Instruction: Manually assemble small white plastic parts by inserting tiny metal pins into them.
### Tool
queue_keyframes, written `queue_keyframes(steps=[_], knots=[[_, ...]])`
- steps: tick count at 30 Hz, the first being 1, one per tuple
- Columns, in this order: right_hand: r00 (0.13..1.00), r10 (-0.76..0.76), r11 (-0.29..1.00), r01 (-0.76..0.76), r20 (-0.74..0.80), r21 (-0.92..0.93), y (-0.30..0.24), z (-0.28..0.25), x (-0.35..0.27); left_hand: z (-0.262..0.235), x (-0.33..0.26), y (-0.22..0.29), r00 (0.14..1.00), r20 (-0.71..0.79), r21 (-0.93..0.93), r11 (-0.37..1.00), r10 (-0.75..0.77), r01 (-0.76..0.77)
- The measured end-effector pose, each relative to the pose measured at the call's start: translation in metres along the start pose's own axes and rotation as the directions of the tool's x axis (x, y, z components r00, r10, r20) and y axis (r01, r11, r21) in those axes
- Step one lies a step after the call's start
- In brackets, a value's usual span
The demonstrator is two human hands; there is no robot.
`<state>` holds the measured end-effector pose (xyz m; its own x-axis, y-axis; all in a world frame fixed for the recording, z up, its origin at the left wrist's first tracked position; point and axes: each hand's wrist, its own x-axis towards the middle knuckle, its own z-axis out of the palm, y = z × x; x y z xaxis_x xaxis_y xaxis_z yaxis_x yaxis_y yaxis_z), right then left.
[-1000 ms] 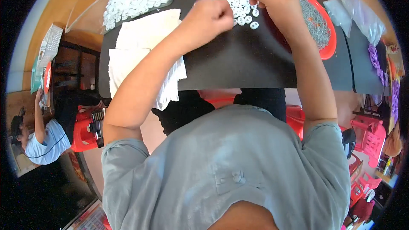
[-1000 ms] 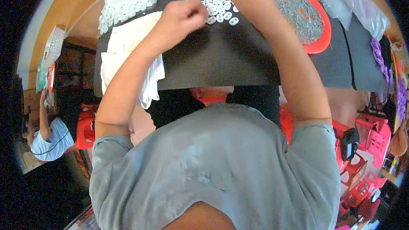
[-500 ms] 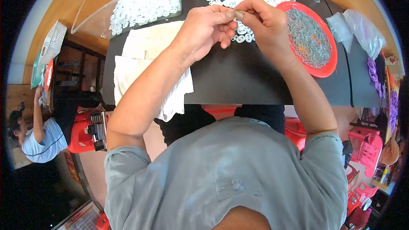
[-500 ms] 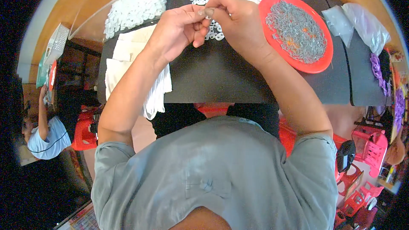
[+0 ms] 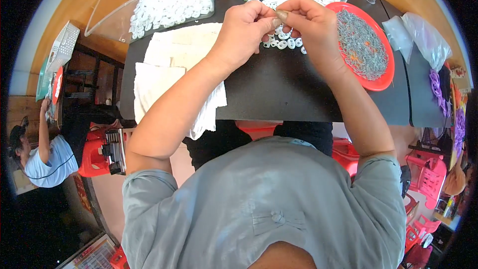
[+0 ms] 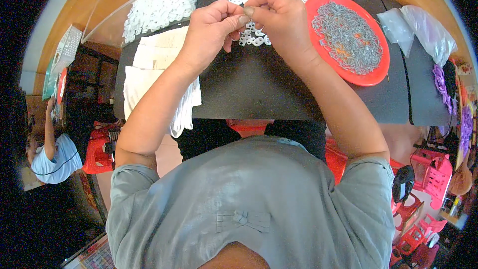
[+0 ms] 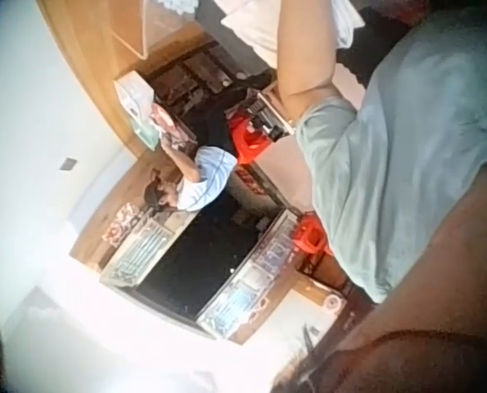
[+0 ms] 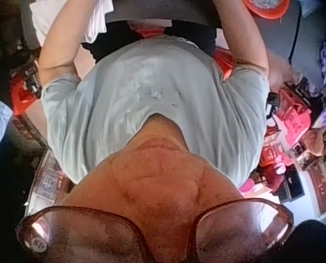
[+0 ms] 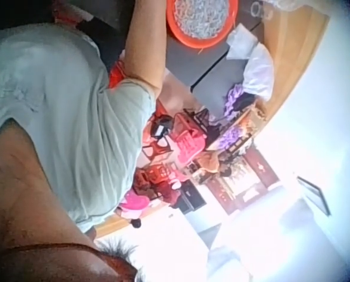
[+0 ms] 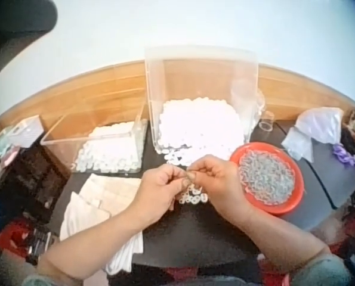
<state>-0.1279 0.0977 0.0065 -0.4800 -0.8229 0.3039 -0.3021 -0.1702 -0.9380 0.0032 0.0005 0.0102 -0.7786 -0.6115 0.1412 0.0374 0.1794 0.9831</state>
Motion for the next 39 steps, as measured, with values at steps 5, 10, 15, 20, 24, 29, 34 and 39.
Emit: queue_keyframes(steps=[5,10,15,20,24,29,34,39], knots=[[0.998,0.065,0.992,-0.066,0.017,0.111,-0.004,-0.003,0.0,-0.008,0.006,-0.003,0.996,0.009,-0.224,0.97,-0.094,0.094],[1.0,-0.01,0.996,0.012,0.016,-0.091,0.002,-0.006,0.001,-0.008,0.006,-0.001,0.995,-0.018,-0.261,0.961,-0.102,0.094],[0.998,-0.063,0.956,0.069,0.028,-0.286,-0.001,-0.004,0.0,-0.008,0.005,-0.002,0.995,-0.031,-0.205,0.975,-0.094,0.086],[0.991,-0.124,0.954,0.131,0.043,-0.268,0.002,-0.002,-0.001,-0.006,0.005,-0.003,0.996,-0.033,-0.163,0.984,-0.083,0.076],[0.982,-0.187,0.92,0.183,0.021,-0.346,0.002,-0.001,0.0,-0.006,0.003,-0.002,0.996,-0.039,-0.153,0.986,-0.076,0.069],[0.97,-0.243,0.894,0.232,0.021,-0.383,0.002,0.0,-0.001,-0.005,0.003,-0.001,0.996,-0.049,-0.137,0.988,-0.074,0.067],[0.966,-0.258,0.871,0.243,0.023,-0.427,0.002,0.003,-0.002,-0.003,0.003,-0.005,0.995,-0.065,-0.134,0.989,-0.071,0.062],[0.944,-0.329,0.842,0.301,0.016,-0.448,0.0,0.012,-0.005,-0.001,-0.001,-0.006,0.995,-0.096,-0.079,0.997,-0.007,-0.001]])
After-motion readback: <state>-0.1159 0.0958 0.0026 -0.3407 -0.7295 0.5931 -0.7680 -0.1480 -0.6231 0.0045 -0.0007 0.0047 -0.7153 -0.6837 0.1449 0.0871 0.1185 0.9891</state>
